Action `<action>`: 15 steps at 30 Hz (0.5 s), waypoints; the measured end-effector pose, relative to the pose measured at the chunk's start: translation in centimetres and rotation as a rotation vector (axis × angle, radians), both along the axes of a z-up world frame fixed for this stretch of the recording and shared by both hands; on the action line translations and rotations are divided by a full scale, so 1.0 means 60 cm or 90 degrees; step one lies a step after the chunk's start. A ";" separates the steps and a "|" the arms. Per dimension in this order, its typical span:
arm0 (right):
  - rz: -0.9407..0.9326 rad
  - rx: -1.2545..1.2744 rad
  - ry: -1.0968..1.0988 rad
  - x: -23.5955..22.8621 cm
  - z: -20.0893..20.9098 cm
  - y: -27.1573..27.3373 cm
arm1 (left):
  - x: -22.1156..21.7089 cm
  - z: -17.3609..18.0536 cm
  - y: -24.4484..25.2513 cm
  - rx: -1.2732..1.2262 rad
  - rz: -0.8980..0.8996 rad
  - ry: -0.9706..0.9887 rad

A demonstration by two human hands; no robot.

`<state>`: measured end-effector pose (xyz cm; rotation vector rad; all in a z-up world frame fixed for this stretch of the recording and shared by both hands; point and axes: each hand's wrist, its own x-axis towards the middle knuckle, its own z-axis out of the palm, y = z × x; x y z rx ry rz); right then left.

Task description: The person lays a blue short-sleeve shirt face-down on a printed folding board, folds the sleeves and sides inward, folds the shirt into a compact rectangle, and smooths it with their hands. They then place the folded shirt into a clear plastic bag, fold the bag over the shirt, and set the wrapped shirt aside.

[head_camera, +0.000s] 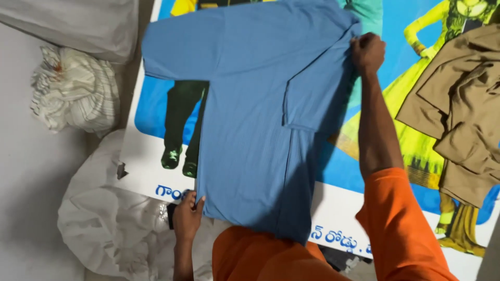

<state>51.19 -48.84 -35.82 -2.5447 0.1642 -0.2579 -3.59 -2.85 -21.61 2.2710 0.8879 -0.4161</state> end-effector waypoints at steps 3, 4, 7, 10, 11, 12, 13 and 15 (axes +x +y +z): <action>0.020 -0.047 -0.021 -0.003 -0.007 -0.099 | 0.028 0.010 -0.022 0.015 -0.040 -0.027; 0.034 -0.077 -0.030 0.001 -0.005 -0.132 | 0.045 0.013 -0.029 0.017 -0.066 -0.075; 0.050 -0.095 -0.055 0.006 -0.010 -0.229 | 0.100 0.030 -0.061 -0.016 -0.076 -0.024; 0.016 -0.128 -0.061 0.000 0.020 -0.276 | 0.120 0.016 -0.074 -0.053 -0.108 -0.023; 0.014 -0.128 -0.061 0.003 0.025 -0.281 | 0.124 0.009 -0.074 -0.053 -0.110 -0.023; 0.019 -0.117 -0.054 0.006 0.029 -0.287 | 0.128 0.002 -0.074 -0.022 -0.136 -0.071; 0.019 -0.106 -0.039 -0.008 0.029 -0.296 | 0.123 0.000 -0.072 0.007 -0.166 -0.112; -0.028 -0.083 -0.057 -0.057 0.036 -0.256 | 0.130 0.015 -0.068 -0.007 -0.172 -0.056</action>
